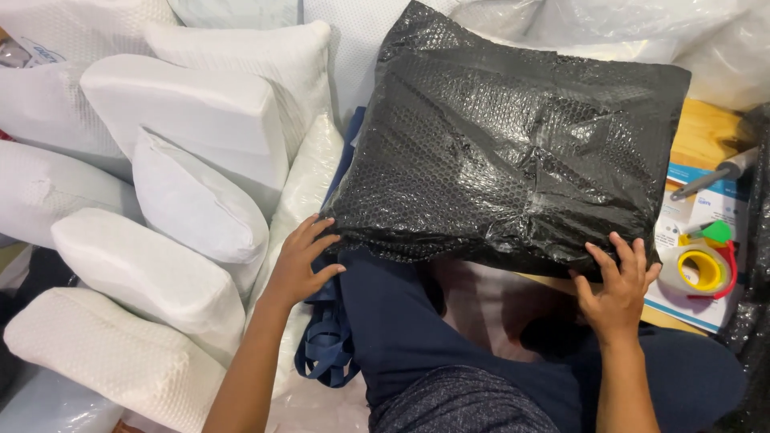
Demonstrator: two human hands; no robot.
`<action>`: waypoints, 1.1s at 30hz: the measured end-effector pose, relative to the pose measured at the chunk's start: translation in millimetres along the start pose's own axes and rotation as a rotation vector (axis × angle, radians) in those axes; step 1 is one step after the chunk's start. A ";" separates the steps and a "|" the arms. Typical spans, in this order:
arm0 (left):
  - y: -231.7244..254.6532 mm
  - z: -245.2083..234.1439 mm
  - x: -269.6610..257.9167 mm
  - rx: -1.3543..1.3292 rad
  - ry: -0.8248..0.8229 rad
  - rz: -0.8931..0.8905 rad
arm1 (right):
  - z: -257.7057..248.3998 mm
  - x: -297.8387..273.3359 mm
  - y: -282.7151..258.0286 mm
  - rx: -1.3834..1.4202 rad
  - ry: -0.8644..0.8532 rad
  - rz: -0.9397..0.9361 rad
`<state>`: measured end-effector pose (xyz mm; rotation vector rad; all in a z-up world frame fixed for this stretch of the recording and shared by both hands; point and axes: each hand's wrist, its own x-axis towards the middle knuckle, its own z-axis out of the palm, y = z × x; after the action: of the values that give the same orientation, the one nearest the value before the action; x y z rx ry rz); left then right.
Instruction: Wrapping a white pillow in black bubble wrap and securing it with adhesive tape.
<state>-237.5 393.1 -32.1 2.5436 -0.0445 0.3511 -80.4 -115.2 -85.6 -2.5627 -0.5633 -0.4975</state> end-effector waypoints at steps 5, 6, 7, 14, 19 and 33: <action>-10.5 10.4 10.4 0.084 0.107 0.017 | -2.4 14.6 -59.1 -0.021 0.121 -0.164; -12.3 11.7 11.7 0.081 0.179 0.067 | -3.2 17.7 -78.0 -0.038 0.178 -0.267; -21.4 14.9 13.7 0.087 0.180 0.058 | 15.5 18.9 -88.5 -0.030 0.174 -0.271; -16.5 -6.2 28.6 0.294 0.035 0.151 | 85.1 46.9 -179.7 0.040 -0.009 -0.747; -14.4 -16.5 24.0 0.305 -0.034 0.071 | 111.1 48.7 -191.7 -0.055 0.000 -0.784; -67.7 27.6 32.1 -0.467 0.169 -0.554 | 106.5 54.1 -186.5 0.196 -0.146 -0.638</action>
<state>-192.7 436.3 -82.2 1.9543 0.5643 0.2890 -95.8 105.7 -82.8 -2.2068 -1.4226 -0.4307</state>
